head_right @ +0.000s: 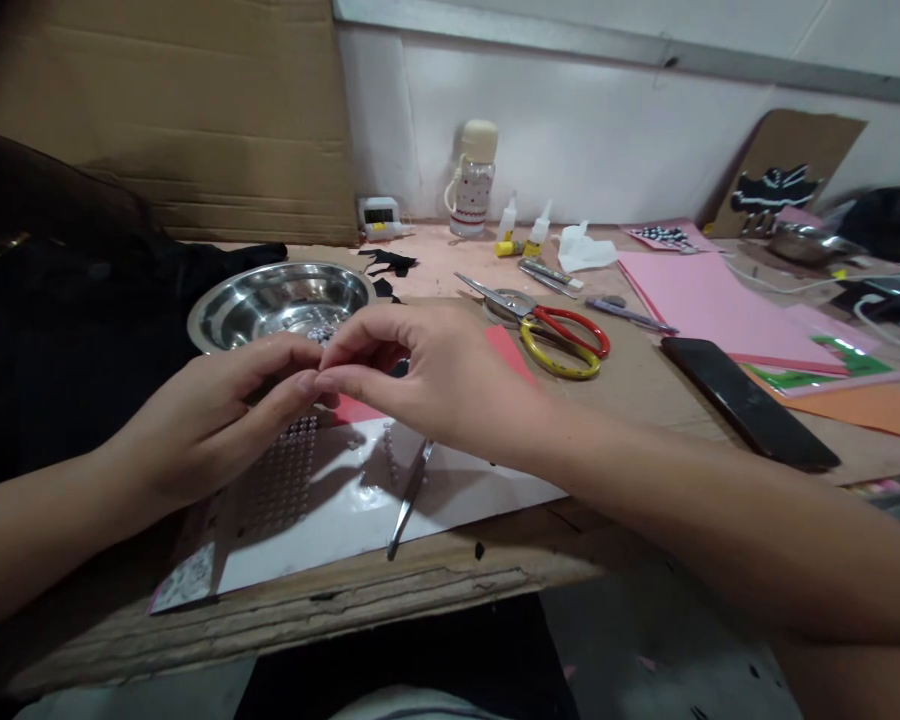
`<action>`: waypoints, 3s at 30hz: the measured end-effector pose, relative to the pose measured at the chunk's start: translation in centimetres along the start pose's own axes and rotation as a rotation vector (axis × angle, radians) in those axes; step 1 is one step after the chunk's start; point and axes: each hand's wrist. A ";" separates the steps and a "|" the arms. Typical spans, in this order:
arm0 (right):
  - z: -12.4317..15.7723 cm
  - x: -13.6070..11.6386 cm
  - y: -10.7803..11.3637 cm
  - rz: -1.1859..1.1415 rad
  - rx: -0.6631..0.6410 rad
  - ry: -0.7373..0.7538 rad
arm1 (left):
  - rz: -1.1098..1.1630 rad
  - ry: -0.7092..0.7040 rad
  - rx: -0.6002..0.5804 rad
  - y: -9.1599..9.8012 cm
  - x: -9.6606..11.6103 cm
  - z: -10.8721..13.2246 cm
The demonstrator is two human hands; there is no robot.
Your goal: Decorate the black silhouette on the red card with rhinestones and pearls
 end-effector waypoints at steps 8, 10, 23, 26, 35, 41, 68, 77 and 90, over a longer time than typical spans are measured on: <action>0.3 0.4 -0.3 -0.034 0.008 -0.060 | -0.041 0.029 0.001 -0.3 0.2 0.0; 0.4 0.5 -0.5 -0.023 0.012 -0.072 | -0.048 0.040 -0.016 -0.4 0.0 0.0; 0.1 5.9 1.2 0.600 -0.134 0.209 | -0.118 0.085 -0.155 -0.7 -0.4 -0.5; -0.1 7.2 1.0 0.682 -0.179 0.265 | -0.132 0.088 -0.179 -0.7 -0.5 -0.5; -0.4 7.9 0.5 0.747 -0.206 0.293 | -0.149 0.075 -0.203 -0.6 -0.5 -0.7; -0.4 7.7 0.8 0.760 -0.234 0.298 | -0.160 0.071 -0.219 -0.5 -0.3 -0.8; 0.0 6.2 1.8 0.766 -0.329 0.180 | -0.152 0.073 -0.183 -0.6 -1.4 -0.8; 1.0 3.5 0.9 0.525 -0.275 0.179 | -0.234 -0.055 -0.237 -0.4 -1.6 -0.9; 1.9 2.6 -2.1 0.321 -0.207 0.009 | -0.249 -0.084 -0.268 -0.3 -1.4 -1.0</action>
Point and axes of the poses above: each hand's wrist, its own z-axis away from the middle knuckle, its own y-axis out of the back of the hand, x = y × z, and after that the axes turned 2 degrees about -x, right-handed
